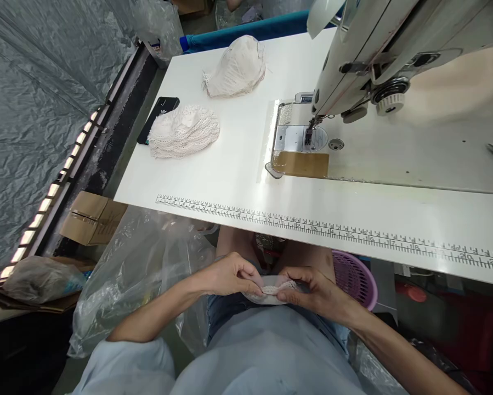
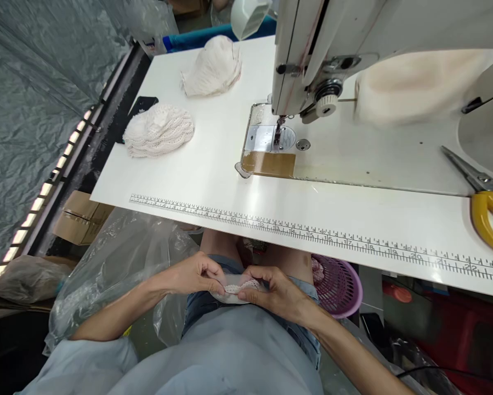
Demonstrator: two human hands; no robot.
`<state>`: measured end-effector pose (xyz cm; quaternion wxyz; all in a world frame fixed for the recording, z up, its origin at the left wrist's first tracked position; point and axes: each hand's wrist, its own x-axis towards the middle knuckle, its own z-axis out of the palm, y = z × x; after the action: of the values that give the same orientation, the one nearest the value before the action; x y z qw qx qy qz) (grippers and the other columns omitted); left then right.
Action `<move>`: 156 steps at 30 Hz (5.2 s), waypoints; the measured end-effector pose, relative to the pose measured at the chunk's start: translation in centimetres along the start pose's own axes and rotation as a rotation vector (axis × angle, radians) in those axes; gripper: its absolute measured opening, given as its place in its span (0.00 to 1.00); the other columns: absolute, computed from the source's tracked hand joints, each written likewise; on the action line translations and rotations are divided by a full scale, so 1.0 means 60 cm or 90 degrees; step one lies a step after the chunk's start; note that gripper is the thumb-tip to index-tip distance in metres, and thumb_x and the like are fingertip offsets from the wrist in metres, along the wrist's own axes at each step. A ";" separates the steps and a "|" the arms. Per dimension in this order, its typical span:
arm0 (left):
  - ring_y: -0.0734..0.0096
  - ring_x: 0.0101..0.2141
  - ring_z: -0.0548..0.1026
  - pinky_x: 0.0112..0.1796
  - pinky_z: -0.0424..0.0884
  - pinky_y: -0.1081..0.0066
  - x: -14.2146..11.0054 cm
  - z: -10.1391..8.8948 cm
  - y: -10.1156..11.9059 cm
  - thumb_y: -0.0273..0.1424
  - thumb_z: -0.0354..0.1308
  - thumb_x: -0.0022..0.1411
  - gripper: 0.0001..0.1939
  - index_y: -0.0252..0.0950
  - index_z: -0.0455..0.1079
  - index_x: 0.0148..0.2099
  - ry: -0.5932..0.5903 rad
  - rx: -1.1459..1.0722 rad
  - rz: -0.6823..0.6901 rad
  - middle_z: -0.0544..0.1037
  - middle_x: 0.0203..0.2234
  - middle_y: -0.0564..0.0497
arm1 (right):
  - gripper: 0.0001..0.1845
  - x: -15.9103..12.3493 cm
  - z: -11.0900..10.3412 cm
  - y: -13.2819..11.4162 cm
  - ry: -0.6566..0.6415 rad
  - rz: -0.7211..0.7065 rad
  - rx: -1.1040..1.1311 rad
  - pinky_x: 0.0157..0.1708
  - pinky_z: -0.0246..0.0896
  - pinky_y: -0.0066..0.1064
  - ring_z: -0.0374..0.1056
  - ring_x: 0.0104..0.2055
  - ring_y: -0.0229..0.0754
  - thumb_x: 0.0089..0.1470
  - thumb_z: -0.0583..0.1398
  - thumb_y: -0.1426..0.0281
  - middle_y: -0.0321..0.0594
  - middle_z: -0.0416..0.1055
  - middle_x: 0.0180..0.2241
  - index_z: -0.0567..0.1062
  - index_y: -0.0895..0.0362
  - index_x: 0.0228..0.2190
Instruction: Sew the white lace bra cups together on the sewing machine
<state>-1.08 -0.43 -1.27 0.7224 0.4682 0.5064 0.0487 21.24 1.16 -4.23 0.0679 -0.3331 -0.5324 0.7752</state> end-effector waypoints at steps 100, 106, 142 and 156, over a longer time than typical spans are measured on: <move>0.72 0.32 0.77 0.35 0.71 0.77 -0.043 -0.044 0.023 0.34 0.62 0.53 0.13 0.33 0.76 0.41 -0.084 -0.064 0.104 0.80 0.30 0.49 | 0.16 0.000 -0.014 -0.058 -0.031 -0.001 -0.006 0.26 0.51 0.27 0.57 0.26 0.36 0.49 0.62 0.57 0.36 0.67 0.23 0.77 0.58 0.26; 0.70 0.32 0.77 0.36 0.72 0.75 -0.057 -0.067 0.046 0.34 0.65 0.50 0.14 0.34 0.76 0.40 -0.052 -0.056 0.171 0.80 0.29 0.51 | 0.17 0.009 -0.022 -0.113 0.005 -0.029 -0.078 0.26 0.53 0.28 0.59 0.27 0.37 0.50 0.60 0.56 0.38 0.67 0.24 0.76 0.59 0.27; 0.68 0.46 0.71 0.41 0.70 0.72 0.117 -0.457 0.313 0.25 0.59 0.54 0.39 0.39 0.45 0.64 0.514 -0.234 0.510 0.63 0.55 0.41 | 0.17 0.447 -0.297 -0.447 0.704 -0.416 -0.064 0.41 0.66 0.41 0.67 0.44 0.44 0.59 0.56 0.65 0.44 0.66 0.47 0.67 0.59 0.48; 0.57 0.53 0.63 0.51 0.61 0.50 0.212 -0.504 0.325 0.32 0.55 0.62 0.19 0.35 0.62 0.54 0.593 0.379 0.292 0.63 0.54 0.44 | 0.16 0.498 -0.319 -0.397 0.858 -0.167 -0.467 0.43 0.65 0.42 0.66 0.45 0.44 0.59 0.56 0.65 0.44 0.65 0.48 0.67 0.58 0.47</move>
<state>-10.58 36.31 2.71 0.2331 0.6772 0.6479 0.2595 3.59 39.94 -0.81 0.3538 -0.6678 -0.6337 0.1652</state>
